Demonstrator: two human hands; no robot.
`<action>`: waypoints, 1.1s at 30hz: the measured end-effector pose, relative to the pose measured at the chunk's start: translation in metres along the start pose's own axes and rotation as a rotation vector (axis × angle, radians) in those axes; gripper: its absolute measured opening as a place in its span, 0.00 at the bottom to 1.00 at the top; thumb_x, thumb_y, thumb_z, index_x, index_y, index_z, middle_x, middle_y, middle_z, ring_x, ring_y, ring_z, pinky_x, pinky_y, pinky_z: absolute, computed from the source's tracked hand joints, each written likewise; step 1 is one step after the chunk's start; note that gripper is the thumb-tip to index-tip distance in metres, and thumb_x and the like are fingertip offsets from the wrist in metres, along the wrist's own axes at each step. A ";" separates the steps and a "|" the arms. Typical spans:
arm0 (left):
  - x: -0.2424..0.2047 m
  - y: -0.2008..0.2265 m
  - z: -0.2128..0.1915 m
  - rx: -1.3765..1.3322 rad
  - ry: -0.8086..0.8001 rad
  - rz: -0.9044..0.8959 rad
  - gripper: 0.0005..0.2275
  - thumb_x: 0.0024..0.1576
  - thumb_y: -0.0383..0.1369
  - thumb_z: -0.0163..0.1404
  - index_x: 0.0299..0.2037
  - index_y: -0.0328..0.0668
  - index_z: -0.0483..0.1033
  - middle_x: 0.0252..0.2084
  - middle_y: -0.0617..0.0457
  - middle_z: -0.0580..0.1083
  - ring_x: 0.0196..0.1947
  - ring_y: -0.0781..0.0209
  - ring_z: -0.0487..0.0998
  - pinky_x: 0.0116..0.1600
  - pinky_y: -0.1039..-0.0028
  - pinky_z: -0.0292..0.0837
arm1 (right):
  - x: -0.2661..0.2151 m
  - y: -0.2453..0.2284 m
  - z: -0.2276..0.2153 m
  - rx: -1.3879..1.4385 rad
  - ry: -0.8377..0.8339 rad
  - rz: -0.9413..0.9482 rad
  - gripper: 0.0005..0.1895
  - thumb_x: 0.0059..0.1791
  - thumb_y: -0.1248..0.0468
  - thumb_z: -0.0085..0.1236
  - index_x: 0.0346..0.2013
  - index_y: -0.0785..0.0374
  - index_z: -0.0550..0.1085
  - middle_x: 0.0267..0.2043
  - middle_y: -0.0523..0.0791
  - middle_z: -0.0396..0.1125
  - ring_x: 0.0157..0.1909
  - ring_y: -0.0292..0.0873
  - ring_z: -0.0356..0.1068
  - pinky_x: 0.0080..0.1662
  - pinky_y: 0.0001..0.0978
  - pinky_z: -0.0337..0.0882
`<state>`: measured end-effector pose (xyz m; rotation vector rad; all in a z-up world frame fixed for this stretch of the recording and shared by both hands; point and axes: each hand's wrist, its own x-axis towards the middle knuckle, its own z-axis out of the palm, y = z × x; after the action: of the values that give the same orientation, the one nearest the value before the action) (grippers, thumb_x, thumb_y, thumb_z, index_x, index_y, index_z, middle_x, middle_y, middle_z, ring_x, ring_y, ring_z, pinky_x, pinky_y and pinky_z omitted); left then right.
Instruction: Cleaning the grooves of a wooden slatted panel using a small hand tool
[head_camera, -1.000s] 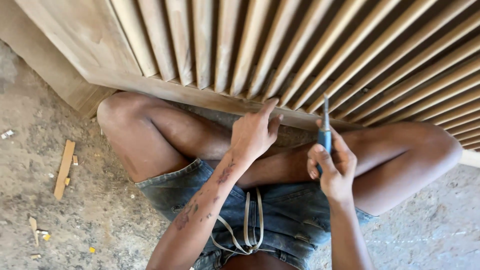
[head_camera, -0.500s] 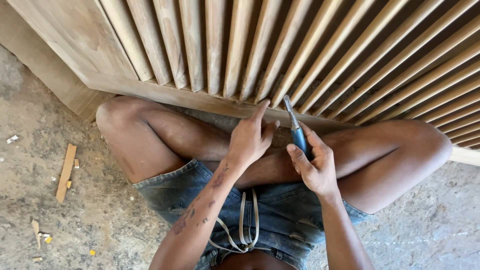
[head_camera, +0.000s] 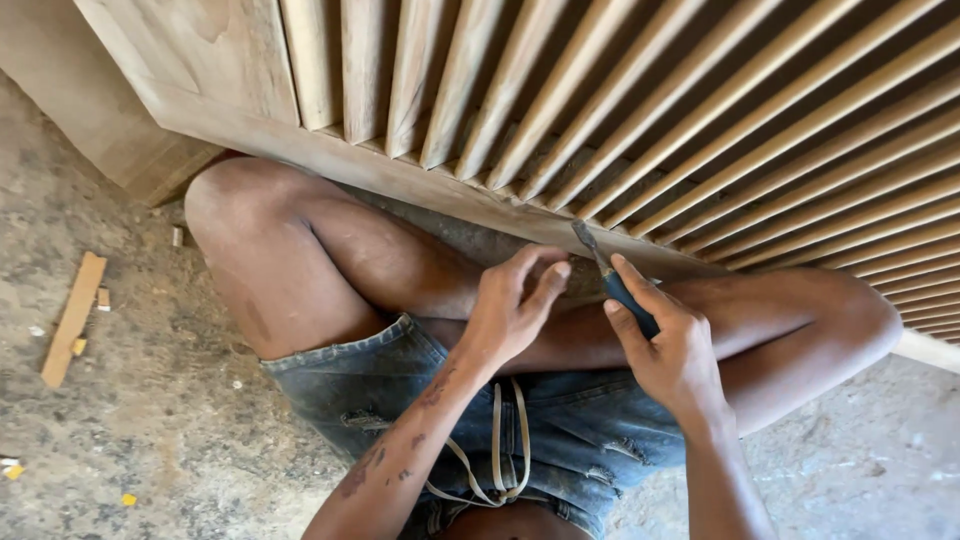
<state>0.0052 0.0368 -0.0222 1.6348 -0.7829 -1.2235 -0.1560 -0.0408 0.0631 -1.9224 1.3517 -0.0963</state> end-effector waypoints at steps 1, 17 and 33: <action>0.004 0.001 0.003 -0.036 -0.017 -0.005 0.11 0.63 0.40 0.51 0.51 0.52 0.79 0.33 0.47 0.81 0.39 0.45 0.84 0.41 0.56 0.79 | 0.003 -0.002 0.000 -0.048 -0.004 -0.013 0.24 0.52 0.59 0.57 0.64 0.50 0.74 0.54 0.52 0.74 0.55 0.56 0.73 0.53 0.48 0.73; 0.045 0.021 0.008 -0.376 -0.069 -0.247 0.15 0.65 0.36 0.46 0.29 0.35 0.76 0.17 0.53 0.71 0.15 0.67 0.65 0.21 0.76 0.61 | 0.029 -0.037 0.023 -0.235 -0.078 0.096 0.28 0.46 0.72 0.55 0.62 0.67 0.70 0.51 0.55 0.74 0.09 0.40 0.64 0.14 0.32 0.67; 0.028 0.027 0.011 0.227 0.025 0.151 0.18 0.64 0.36 0.51 0.62 0.39 0.72 0.22 0.47 0.76 0.21 0.52 0.79 0.27 0.62 0.73 | -0.004 0.042 0.016 1.006 0.225 -0.059 0.23 0.54 0.70 0.47 0.65 0.73 0.65 0.19 0.49 0.59 0.11 0.35 0.57 0.15 0.26 0.63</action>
<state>0.0046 -0.0011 -0.0079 1.7333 -1.0404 -1.0363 -0.1822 -0.0350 0.0275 -1.0997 1.0564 -0.8672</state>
